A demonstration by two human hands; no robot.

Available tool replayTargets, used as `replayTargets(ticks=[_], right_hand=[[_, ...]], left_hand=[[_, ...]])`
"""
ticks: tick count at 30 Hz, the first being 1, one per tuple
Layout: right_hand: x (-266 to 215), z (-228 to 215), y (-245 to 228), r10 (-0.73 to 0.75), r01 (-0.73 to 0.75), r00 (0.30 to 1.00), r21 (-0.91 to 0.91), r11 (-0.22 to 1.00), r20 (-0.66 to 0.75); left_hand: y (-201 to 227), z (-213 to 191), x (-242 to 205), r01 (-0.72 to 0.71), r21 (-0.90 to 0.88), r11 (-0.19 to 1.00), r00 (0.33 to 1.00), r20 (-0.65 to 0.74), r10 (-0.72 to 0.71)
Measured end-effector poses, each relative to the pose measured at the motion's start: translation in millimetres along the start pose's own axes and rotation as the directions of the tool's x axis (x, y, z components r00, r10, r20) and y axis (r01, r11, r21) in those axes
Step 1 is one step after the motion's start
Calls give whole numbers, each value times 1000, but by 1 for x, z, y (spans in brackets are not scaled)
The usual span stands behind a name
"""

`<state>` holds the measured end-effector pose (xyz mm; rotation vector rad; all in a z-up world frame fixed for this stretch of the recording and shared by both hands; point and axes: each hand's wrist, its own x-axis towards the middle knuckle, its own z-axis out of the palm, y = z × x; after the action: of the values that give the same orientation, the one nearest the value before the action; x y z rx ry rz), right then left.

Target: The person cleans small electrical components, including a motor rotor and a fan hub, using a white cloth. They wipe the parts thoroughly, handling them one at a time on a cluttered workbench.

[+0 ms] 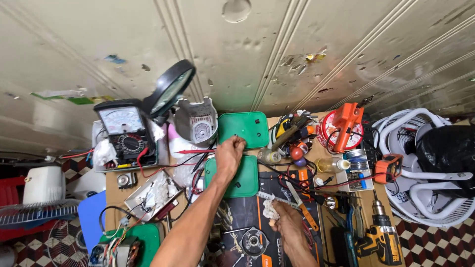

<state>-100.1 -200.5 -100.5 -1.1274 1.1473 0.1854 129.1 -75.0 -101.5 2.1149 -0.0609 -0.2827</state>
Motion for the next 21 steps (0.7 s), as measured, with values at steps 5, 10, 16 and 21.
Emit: replayTargets(ticks=[5, 10, 16, 21], right_hand=[[4, -13, -3, 74, -70, 996, 86, 994, -47], [12, -24, 7, 54, -49, 997, 92, 995, -51], [2, -18, 9, 22, -27, 999, 145, 989, 34], [-6, -7, 23, 23, -30, 996, 87, 996, 82]], left_hand=[[-12, 27, 24, -75, 210, 975, 997, -17, 81], [-20, 1, 1, -318, 209, 925, 946, 4, 324], [-42, -77, -71, -95, 15, 995, 950, -296, 95], [-60, -94, -98, -95, 82, 992, 968, -223, 111]])
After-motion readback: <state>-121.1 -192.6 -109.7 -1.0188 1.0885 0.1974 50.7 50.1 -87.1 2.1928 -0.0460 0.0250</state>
